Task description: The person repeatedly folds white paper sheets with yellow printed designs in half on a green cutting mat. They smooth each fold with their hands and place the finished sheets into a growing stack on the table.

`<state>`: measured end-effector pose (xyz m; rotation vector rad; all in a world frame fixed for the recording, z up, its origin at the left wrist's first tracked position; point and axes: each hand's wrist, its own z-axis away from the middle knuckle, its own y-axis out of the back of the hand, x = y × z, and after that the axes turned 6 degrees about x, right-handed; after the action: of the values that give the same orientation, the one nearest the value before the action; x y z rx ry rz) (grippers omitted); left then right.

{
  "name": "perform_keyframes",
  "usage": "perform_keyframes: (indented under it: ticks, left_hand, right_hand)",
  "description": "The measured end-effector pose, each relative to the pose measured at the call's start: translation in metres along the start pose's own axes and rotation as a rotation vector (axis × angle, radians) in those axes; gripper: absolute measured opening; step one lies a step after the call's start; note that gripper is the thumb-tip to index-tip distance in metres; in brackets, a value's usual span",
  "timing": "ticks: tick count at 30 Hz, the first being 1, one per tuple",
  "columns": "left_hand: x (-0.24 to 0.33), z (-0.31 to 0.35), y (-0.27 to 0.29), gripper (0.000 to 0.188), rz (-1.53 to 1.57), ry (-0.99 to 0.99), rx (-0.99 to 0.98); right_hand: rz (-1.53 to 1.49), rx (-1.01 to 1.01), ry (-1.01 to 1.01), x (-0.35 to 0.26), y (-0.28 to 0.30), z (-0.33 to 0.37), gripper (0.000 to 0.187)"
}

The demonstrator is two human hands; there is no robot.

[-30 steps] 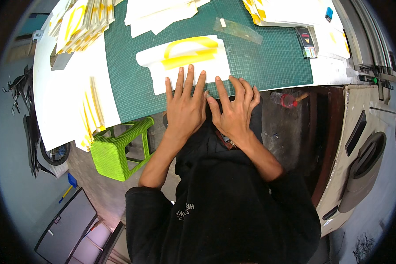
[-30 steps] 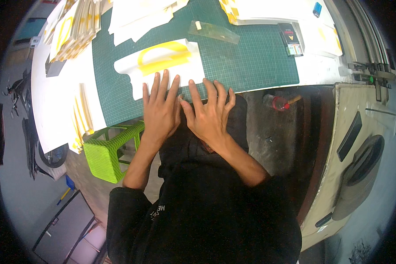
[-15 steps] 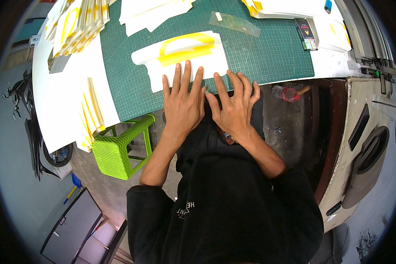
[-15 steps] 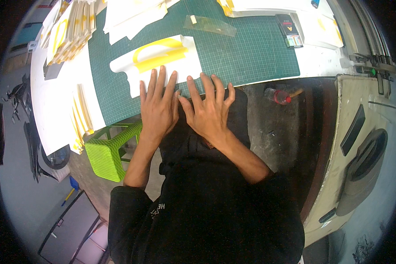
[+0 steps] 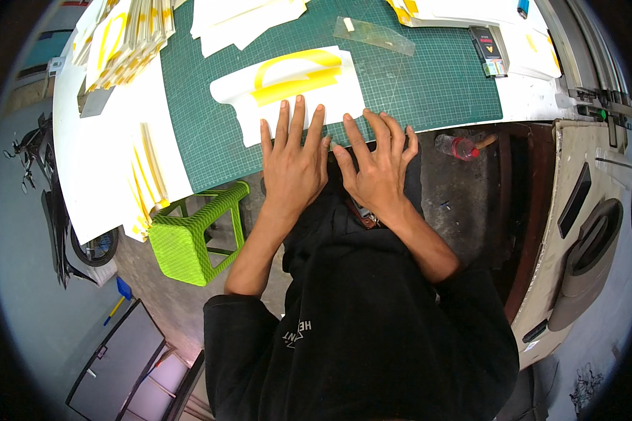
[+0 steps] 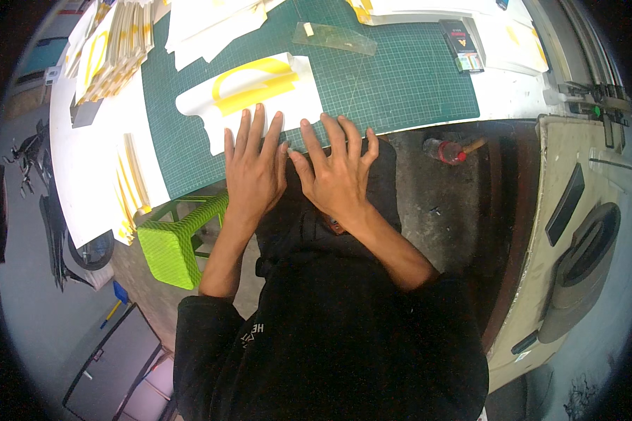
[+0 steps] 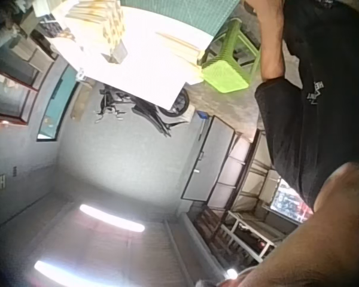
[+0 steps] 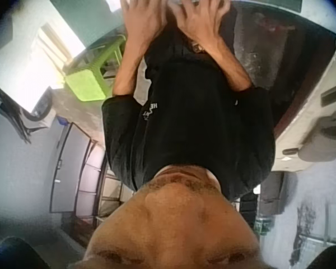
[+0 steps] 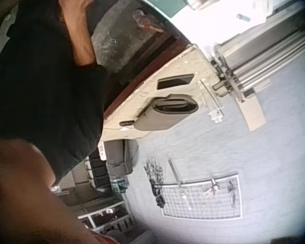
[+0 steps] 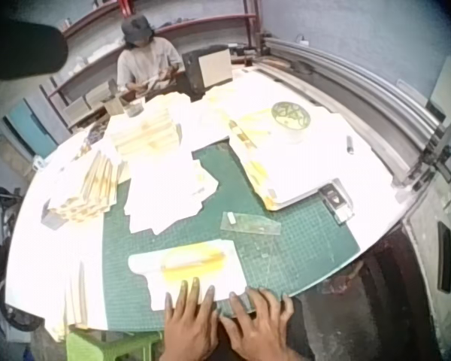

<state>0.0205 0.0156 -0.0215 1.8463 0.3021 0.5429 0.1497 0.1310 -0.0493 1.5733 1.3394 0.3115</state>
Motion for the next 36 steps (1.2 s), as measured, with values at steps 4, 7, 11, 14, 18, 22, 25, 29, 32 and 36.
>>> perform_keyframes:
  ticks: [4, 7, 11, 14, 18, 22, 25, 29, 32, 36]
  left_hand:
    - [0.0009, -0.0003, 0.0007, 0.055, -0.008, 0.005, -0.010]
    - [0.0007, -0.0003, 0.0004, 0.055, -0.006, 0.003, -0.007]
    - [-0.0002, -0.0008, 0.0006, 0.055, 0.006, -0.001, -0.006]
    - [-0.0005, -0.0007, 0.0007, 0.055, 0.008, 0.004, -0.009]
    - [-0.0014, -0.0012, 0.0010, 0.055, 0.018, -0.002, -0.006]
    - [-0.0014, -0.0016, 0.0013, 0.055, 0.013, -0.005, -0.009]
    - [-0.0014, -0.0011, 0.0010, 0.055, 0.010, -0.004, -0.008]
    - [-0.0008, -0.0017, 0.0008, 0.055, 0.008, -0.006, -0.006]
    - [-0.0015, -0.0013, -0.0003, 0.055, 0.001, -0.016, 0.000]
    - [-0.0017, -0.0011, -0.0006, 0.055, 0.000, -0.017, -0.008]
  right_hand:
    - [-0.007, 0.003, -0.006, 0.0013, -0.0010, 0.0008, 0.048]
    - [-0.012, 0.007, -0.010, 0.0012, -0.0011, 0.0013, 0.048]
    - [-0.010, 0.012, -0.009, 0.0007, -0.0013, 0.0015, 0.049]
    - [-0.012, 0.011, -0.004, 0.0004, -0.0006, 0.0013, 0.049]
    - [-0.006, 0.016, 0.004, 0.0009, -0.0006, 0.0017, 0.050]
    - [0.001, 0.020, 0.012, 0.0009, -0.0013, 0.0016, 0.050]
    - [0.000, 0.017, 0.014, 0.0016, -0.0010, 0.0017, 0.050]
    - [0.007, 0.007, 0.013, -0.0005, 0.0020, 0.0003, 0.049]
    - [-0.006, 0.008, -0.002, -0.0030, 0.0029, 0.0009, 0.049]
    - [-0.011, 0.009, -0.011, -0.0040, 0.0020, 0.0013, 0.049]
